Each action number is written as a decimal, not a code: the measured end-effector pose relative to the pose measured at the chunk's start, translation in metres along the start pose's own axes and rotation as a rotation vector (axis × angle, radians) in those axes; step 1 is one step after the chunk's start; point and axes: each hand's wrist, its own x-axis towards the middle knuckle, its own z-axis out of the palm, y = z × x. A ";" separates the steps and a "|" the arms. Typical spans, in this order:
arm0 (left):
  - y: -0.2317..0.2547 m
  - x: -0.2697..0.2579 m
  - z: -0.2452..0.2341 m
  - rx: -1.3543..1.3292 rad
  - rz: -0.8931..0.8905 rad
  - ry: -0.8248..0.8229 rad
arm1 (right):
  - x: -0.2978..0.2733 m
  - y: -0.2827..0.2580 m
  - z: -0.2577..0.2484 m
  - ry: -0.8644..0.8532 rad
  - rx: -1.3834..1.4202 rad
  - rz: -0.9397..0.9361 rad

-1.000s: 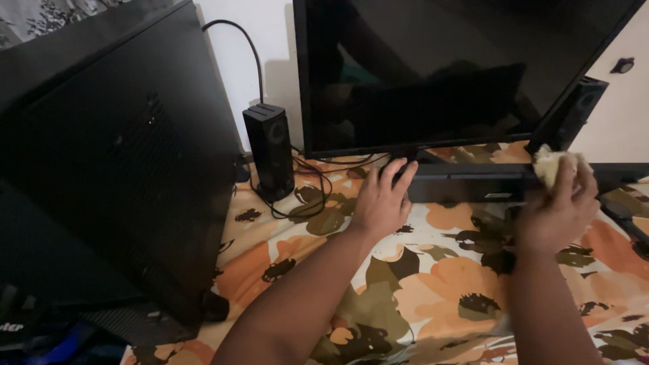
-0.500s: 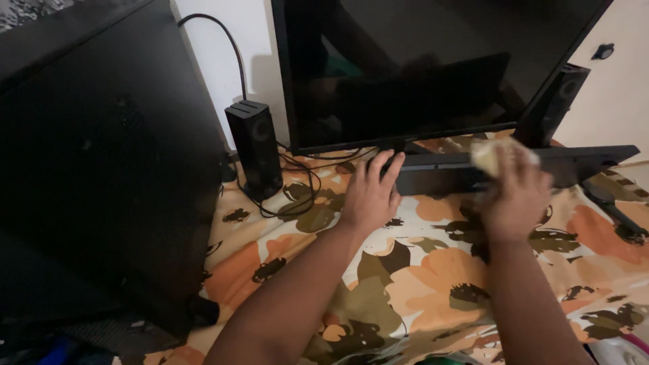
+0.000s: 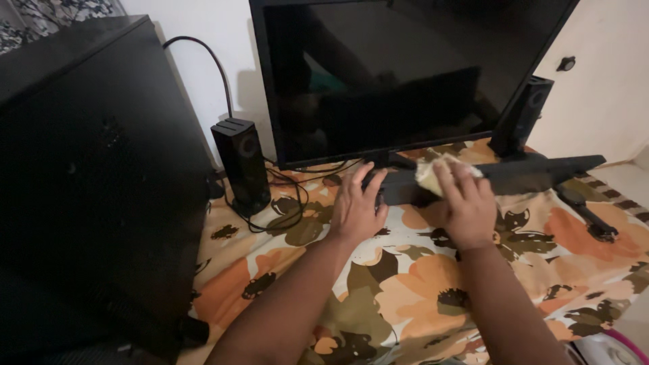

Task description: The person wipes the back and stand of a computer monitor, then cleans a speaker and a keyboard using a cloth. The person handles each item individually and wipes multiple surfaces.

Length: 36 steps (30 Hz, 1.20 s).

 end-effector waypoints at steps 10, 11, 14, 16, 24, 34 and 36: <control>-0.002 0.001 -0.002 -0.025 0.040 -0.010 | -0.003 0.020 -0.017 0.156 0.051 0.406; -0.004 0.001 -0.003 -0.062 0.044 0.000 | -0.004 0.023 -0.015 0.191 0.057 0.411; -0.008 0.000 -0.008 -0.203 0.053 0.028 | -0.008 0.030 -0.010 0.231 0.093 0.419; -0.011 0.002 -0.013 -0.224 0.104 0.070 | -0.009 0.031 -0.010 0.229 0.106 0.419; -0.038 0.008 -0.052 -0.029 0.366 0.168 | -0.010 0.029 -0.013 0.193 0.131 0.399; -0.067 -0.011 -0.043 -0.059 0.215 0.161 | -0.006 0.035 -0.012 0.115 0.342 0.383; -0.061 -0.006 -0.039 -0.139 0.194 0.127 | -0.006 0.031 -0.011 0.131 0.311 0.383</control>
